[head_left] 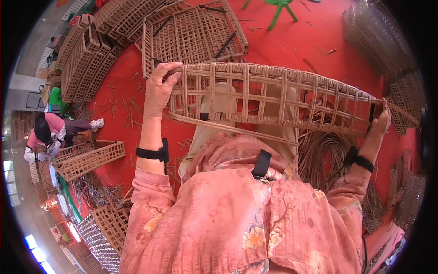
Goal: Weaving bamboo strips into a rectangular bamboo frame to create a structural panel for furniture.
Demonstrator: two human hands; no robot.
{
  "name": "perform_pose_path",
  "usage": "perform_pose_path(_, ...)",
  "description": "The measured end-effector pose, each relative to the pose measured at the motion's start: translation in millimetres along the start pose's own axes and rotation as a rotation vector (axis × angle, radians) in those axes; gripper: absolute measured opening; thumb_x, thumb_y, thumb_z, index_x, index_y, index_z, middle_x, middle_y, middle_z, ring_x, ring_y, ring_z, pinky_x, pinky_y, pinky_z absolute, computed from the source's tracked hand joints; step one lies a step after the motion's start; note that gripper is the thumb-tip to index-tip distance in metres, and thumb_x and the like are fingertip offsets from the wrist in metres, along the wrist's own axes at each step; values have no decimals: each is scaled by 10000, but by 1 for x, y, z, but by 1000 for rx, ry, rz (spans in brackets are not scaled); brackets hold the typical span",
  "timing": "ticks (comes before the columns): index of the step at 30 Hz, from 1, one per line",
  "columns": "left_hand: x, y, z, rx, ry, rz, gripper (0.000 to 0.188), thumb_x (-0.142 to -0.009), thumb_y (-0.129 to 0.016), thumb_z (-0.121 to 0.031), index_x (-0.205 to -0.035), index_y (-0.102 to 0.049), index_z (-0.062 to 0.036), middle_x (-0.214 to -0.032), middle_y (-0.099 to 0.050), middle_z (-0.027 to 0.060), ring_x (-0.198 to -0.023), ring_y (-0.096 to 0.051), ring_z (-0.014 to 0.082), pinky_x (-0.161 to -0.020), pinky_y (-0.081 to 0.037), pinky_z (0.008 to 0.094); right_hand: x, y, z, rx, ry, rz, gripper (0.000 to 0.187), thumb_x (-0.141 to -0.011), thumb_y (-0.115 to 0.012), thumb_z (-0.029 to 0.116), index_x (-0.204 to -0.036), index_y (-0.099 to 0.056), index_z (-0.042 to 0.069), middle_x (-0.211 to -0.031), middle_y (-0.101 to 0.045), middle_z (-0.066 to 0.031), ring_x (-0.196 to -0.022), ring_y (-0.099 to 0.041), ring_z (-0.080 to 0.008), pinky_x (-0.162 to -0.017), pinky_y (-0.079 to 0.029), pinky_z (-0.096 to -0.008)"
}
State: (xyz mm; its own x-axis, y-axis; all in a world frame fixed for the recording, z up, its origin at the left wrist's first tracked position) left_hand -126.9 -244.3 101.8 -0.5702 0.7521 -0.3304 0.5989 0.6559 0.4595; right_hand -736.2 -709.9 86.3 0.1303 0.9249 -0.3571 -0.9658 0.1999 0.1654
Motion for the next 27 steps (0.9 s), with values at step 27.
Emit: perform_pose_path(27,-33,-23,-22,46,76,358,341,-794,-730,-1,-1131,-756,-38,-1029,-756,85,-959,-701,178,-906,-532,304,67,1,1,-169,-219,175,234,-1057,-545,225,-1012,-649,21,-865,-603,31,-745,-516,-43,-787,-513,-214)
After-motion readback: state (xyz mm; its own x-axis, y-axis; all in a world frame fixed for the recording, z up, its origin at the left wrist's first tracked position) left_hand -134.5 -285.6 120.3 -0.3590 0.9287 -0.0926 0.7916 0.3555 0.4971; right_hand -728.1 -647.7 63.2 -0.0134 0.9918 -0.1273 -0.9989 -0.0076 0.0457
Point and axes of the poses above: each hand's wrist, its own x-axis away from the middle knuckle, its own y-axis out of the back of the hand, z = x × y, the point moved 7 cm from there along -x, towards the middle knuckle
